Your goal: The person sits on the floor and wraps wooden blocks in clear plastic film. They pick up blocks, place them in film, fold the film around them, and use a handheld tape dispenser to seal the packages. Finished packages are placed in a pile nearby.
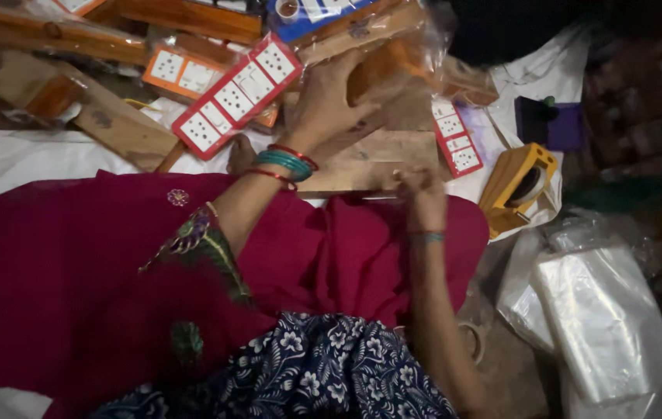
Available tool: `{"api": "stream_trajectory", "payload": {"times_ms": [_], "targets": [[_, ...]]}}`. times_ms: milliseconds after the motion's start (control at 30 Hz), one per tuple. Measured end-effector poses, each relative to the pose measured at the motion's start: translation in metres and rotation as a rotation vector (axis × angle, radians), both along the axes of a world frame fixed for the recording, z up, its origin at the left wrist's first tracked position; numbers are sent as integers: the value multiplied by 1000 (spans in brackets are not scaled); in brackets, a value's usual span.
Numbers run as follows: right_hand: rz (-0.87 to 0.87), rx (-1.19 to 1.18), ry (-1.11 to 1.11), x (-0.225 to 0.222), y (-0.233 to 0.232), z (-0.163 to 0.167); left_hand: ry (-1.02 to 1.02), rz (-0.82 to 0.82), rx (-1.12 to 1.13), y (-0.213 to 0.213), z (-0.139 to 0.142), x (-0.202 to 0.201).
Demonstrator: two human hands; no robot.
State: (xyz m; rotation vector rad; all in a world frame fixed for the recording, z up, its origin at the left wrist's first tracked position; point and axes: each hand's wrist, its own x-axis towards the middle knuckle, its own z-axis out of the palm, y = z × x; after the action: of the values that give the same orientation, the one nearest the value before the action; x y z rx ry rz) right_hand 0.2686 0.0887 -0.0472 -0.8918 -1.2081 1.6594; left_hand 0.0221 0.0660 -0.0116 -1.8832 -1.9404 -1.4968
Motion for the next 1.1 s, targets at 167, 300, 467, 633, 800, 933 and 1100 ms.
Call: {"api": "stream_trajectory", "payload": {"times_ms": [167,300,467,633,800,933,1100], "targets": [[16,368,7,23,-1,101,-147,-66,89,-26,9,-11],[179,554,-83,8,-23,178,-249,-86,-63,-38,35,-1],[420,1036,-543,-41,-30,229,-80,-141,-160,-44,87,1],[587,1465,-754,-71,-7,220,349,-73,3,-45,112,-4],[458,1542,-865,-70,10,213,305,-97,97,-53,121,-8],[281,1402,-907,-55,8,231,302,-128,253,-61,140,-8],[569,1392,-854,-55,-10,238,424,-137,119,-80,143,10]]}}
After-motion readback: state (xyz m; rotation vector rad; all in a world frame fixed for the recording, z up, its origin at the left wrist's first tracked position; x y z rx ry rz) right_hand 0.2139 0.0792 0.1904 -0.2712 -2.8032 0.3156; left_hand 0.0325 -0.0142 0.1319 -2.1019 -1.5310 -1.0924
